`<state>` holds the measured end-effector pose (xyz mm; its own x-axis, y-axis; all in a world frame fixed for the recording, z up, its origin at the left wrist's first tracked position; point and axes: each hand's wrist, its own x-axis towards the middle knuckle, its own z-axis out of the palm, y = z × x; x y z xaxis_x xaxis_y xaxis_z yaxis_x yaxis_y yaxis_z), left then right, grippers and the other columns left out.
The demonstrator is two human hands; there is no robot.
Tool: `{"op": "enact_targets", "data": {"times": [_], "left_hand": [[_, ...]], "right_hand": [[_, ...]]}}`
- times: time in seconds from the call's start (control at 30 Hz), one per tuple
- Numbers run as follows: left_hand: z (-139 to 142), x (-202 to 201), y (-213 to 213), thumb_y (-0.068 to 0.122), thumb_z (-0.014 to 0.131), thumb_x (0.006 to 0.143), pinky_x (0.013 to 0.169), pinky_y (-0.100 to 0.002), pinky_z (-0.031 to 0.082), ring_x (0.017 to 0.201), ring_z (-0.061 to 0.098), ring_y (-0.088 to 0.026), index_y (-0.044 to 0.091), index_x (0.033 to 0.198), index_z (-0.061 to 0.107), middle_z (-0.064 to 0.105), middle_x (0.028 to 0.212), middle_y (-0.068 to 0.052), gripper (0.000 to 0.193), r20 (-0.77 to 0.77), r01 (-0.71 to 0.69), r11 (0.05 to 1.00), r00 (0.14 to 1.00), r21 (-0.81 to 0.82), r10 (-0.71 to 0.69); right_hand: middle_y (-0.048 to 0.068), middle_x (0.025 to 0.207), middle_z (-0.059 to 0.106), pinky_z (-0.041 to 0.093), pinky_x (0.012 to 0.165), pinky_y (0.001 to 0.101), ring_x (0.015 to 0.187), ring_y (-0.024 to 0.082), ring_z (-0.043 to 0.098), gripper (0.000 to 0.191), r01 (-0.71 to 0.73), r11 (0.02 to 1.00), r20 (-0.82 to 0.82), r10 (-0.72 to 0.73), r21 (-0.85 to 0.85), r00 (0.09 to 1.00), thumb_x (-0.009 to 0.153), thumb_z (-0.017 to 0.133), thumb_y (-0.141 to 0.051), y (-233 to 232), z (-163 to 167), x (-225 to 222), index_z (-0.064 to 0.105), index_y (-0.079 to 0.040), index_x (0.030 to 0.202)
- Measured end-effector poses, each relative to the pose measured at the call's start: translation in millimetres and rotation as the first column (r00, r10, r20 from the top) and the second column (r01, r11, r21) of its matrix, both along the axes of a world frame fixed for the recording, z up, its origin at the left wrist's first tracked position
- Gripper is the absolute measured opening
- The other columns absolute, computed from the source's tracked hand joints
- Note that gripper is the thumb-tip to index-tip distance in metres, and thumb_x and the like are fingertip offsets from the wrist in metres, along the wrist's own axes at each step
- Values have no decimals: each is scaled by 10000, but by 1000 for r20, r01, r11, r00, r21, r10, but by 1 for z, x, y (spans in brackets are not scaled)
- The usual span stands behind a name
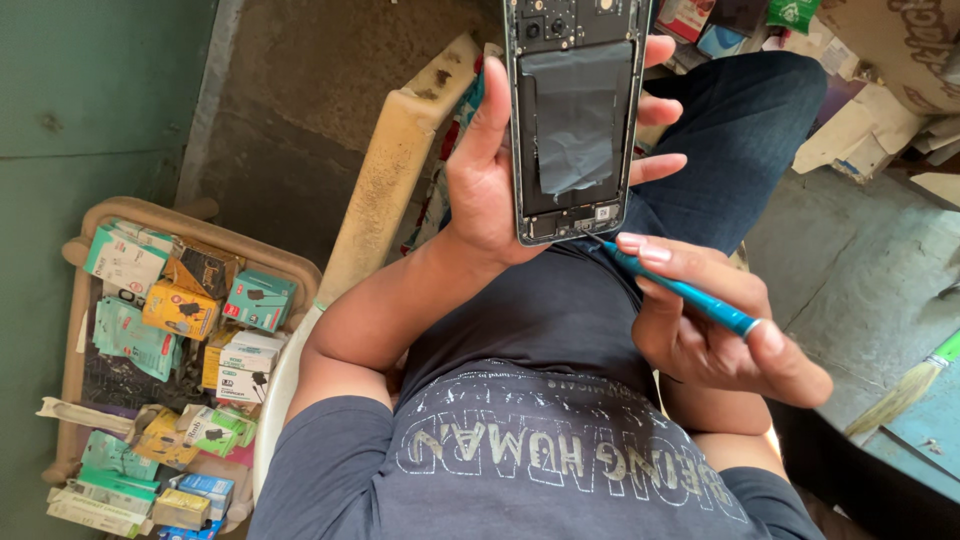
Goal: The person uses a blue precision screwdriver to remove screws from the back of a disassembled smartphone. They work on the camera module area and along the frame, occasionally using their fingers to adjust small parts.
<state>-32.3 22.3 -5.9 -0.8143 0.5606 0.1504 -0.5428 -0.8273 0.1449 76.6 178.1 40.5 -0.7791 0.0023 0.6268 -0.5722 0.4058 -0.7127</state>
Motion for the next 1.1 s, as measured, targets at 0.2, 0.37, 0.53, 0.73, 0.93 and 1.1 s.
{"op": "enact_targets", "data": {"times": [0.2,0.37,0.53,0.73,0.93,1.1], "left_hand": [[-3,1,0,658,334,1098,1126,-580,438,1315,510,-313,28,1590,290,331,1582,-182,800,-13,-2,1000,1000,-4,2],[-5,1,2,664,350,1109,1134,-582,438,1315,515,-310,13,1585,290,342,1580,-190,809,-70,-13,999,997,-35,10],[-4,0,0,638,367,1135,1129,-562,450,1301,540,-298,10,1570,319,378,1556,-196,766,-109,8,1000,994,19,-6],[6,6,-5,591,416,1103,1073,-581,462,1242,541,-326,59,1643,199,405,1468,-228,788,-126,97,995,987,5,-95],[22,18,-7,516,447,1131,1081,-610,496,1275,589,-372,323,1699,-42,454,1439,-242,774,-135,210,972,972,107,-195],[30,24,-9,568,463,1093,1060,-627,486,1252,591,-370,357,1683,-94,449,1458,-244,839,-115,229,973,967,16,-226]], "right_hand": [[313,1144,585,663,747,419,983,437,734,593,-35,999,28,34,41,999,925,562,176,1,14,0,250,-164,1298],[228,1080,606,685,756,473,943,385,742,678,-3,978,-97,24,206,995,902,685,165,2,16,-5,257,-147,1324],[172,1151,616,675,780,359,910,310,735,672,70,997,-49,-69,20,996,1069,662,16,4,5,-5,99,-120,1409],[117,935,528,567,610,269,627,206,581,353,184,839,79,-167,-512,983,1063,683,-282,32,-19,-32,453,-35,1165],[144,921,610,666,641,396,739,253,662,331,96,867,-147,-190,-489,971,1023,718,-247,41,-10,-60,483,-14,1046],[182,997,625,692,740,415,816,284,728,323,203,930,-287,-294,-308,912,1031,735,-209,20,-3,-69,480,-13,1062]]}}
